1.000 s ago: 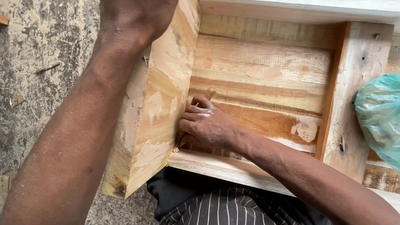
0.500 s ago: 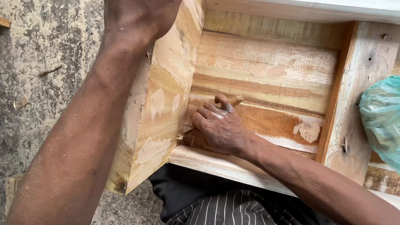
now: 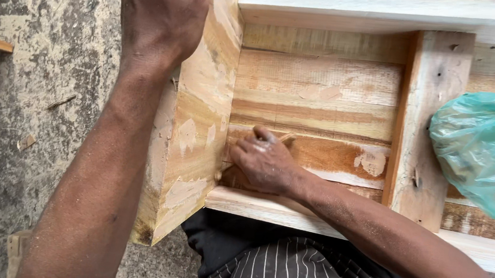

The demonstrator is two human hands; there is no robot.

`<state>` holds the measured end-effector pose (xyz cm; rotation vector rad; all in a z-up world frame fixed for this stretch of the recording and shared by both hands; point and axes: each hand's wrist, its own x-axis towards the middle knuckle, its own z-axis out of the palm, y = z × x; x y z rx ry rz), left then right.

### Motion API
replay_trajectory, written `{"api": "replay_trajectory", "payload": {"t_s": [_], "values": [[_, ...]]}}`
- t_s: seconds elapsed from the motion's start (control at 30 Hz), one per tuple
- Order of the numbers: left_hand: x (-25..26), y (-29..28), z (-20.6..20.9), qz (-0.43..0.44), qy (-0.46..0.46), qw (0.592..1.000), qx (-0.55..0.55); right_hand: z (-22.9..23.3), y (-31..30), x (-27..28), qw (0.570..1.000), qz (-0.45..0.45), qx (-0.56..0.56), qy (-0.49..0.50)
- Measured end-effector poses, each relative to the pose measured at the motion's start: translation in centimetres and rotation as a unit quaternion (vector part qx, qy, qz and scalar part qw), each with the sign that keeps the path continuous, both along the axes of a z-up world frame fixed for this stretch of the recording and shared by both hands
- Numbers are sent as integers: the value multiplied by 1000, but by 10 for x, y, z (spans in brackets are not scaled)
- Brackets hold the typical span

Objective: The person applies wood filler to the holes and joints of a wooden bench frame by hand and using a small wood scrap, taking the material from a plastic bag and wiping away excess.

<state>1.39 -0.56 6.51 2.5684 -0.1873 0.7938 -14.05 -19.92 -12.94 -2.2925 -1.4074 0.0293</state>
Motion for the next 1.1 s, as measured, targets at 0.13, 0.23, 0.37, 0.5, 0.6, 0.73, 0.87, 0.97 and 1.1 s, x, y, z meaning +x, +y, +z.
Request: {"api": "replay_trajectory", "payload": {"t_s": [0.13, 0.23, 0.37, 0.5, 0.6, 0.73, 0.87, 0.97, 1.1], "values": [[5, 4, -4, 7, -28, 999, 42, 24, -18, 15, 993, -111, 29, -17], [-17, -20, 35, 5, 140, 989, -54, 76, -43, 5, 959, -187, -65, 201], [-4, -9, 20, 23, 67, 997, -17, 147, -84, -34, 898, -261, -40, 352], [-7, -10, 23, -10, 29, 999, 19, 165, -114, -61, 823, -374, -3, 428], [-5, -9, 14, 7, 60, 998, 8, 142, -108, -60, 801, -349, 39, 485], [7, 2, 2, 19, 61, 998, 30, 157, -63, -34, 698, -287, 80, 651], [-6, -10, 16, 10, 59, 997, 39, 90, -8, -22, 537, -318, 239, 744], [-7, -11, 19, 34, 38, 996, 78, 60, 23, -17, 481, -339, 316, 744], [-5, -12, 19, 34, 44, 996, 71, 71, 37, -15, 554, -358, 290, 694]]}}
